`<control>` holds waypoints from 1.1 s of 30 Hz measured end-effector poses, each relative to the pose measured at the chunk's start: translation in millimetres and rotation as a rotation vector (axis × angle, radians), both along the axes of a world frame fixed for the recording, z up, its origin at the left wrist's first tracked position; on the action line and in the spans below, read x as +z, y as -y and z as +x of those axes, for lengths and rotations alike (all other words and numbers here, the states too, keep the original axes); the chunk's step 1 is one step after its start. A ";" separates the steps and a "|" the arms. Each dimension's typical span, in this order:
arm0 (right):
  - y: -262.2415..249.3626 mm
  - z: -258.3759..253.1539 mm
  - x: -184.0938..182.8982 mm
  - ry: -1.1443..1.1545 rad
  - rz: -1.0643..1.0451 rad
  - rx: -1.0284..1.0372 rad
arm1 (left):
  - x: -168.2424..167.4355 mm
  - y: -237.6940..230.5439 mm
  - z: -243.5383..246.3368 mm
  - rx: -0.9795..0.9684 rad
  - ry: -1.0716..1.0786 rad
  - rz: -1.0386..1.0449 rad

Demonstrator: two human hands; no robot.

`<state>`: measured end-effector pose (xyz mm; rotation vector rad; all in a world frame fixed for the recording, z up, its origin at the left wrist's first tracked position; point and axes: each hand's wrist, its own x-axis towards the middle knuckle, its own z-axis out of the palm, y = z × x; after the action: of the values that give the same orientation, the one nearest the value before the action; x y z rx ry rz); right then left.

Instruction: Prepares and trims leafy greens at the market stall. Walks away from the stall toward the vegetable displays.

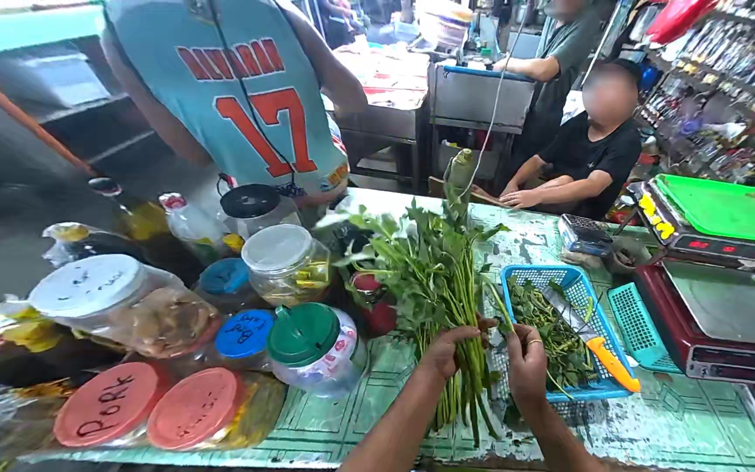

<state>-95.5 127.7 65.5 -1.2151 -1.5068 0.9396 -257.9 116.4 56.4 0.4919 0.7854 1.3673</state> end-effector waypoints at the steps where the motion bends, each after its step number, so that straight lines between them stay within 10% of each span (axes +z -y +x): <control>1: 2.7 1.1 -1.7 0.004 0.059 0.003 | -3.0 -2.5 9.8 0.002 0.029 -0.018; 9: 3.2 21.7 -13.8 0.279 0.125 0.102 | -13.7 -7.5 41.8 -0.028 0.288 0.033; 15: -3.3 33.5 10.4 0.289 -0.298 0.350 | 7.8 -4.4 57.6 0.066 0.033 0.090; 29: -46.1 86.7 14.7 0.791 -0.334 0.375 | -19.9 -1.7 93.7 -0.151 0.004 -0.098; 33: -52.8 107.3 5.7 0.768 -0.407 0.382 | -17.4 10.0 106.3 -0.376 -0.663 0.052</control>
<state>11.8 180.5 71.2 -1.7415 -2.2863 1.1309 -151.6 106.4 39.0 1.1062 1.1212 0.8698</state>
